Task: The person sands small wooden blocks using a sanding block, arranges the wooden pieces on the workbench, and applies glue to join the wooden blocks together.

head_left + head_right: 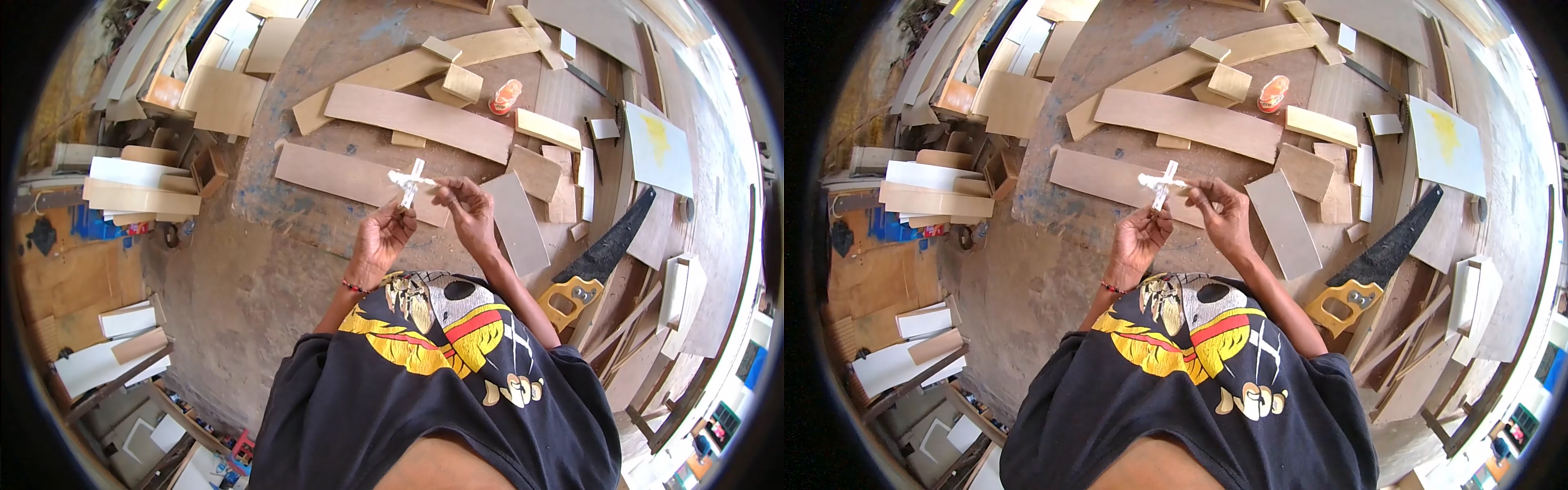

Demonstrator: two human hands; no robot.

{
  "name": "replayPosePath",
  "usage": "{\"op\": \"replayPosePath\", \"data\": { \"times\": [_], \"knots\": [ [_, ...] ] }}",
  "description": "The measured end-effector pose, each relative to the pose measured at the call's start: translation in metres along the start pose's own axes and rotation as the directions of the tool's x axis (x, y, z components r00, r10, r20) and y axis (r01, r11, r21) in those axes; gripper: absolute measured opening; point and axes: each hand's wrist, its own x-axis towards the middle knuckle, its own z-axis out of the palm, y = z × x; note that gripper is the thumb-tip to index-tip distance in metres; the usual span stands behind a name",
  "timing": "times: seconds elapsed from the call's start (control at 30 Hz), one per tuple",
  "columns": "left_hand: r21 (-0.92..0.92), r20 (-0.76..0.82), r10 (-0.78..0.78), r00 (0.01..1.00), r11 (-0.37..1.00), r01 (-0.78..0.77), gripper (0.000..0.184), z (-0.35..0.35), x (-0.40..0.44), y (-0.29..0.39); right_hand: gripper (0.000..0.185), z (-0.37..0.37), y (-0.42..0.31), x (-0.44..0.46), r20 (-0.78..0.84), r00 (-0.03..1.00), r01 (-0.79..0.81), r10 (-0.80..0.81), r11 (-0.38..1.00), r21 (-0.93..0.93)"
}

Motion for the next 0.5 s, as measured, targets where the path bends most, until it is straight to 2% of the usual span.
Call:
{"op": "replayPosePath", "data": {
  "times": [0.07,0.13,0.17,0.5],
  "knots": [
    [0.006,0.027,-0.022,0.999,1.000,0.022,0.034,0.001,-0.001,-0.001,0.015,-0.002,0.004,0.012,-0.047,0.999,0.002,-0.002,1.000,0.002],
    [0.014,0.054,-0.049,0.997,0.999,0.049,0.038,0.003,-0.004,-0.004,0.016,-0.006,0.006,0.025,-0.160,0.986,0.056,-0.044,0.996,0.073],
    [0.007,0.055,-0.047,0.997,0.999,0.047,0.039,0.006,-0.005,-0.005,0.017,-0.009,0.004,0.029,-0.178,0.984,0.028,-0.016,0.998,0.060],
    [-0.033,0.035,-0.033,0.999,0.999,0.034,0.037,0.002,0.001,-0.001,0.015,0.003,0.003,0.014,-0.086,0.996,0.001,0.008,0.995,0.099]
  ]
}}
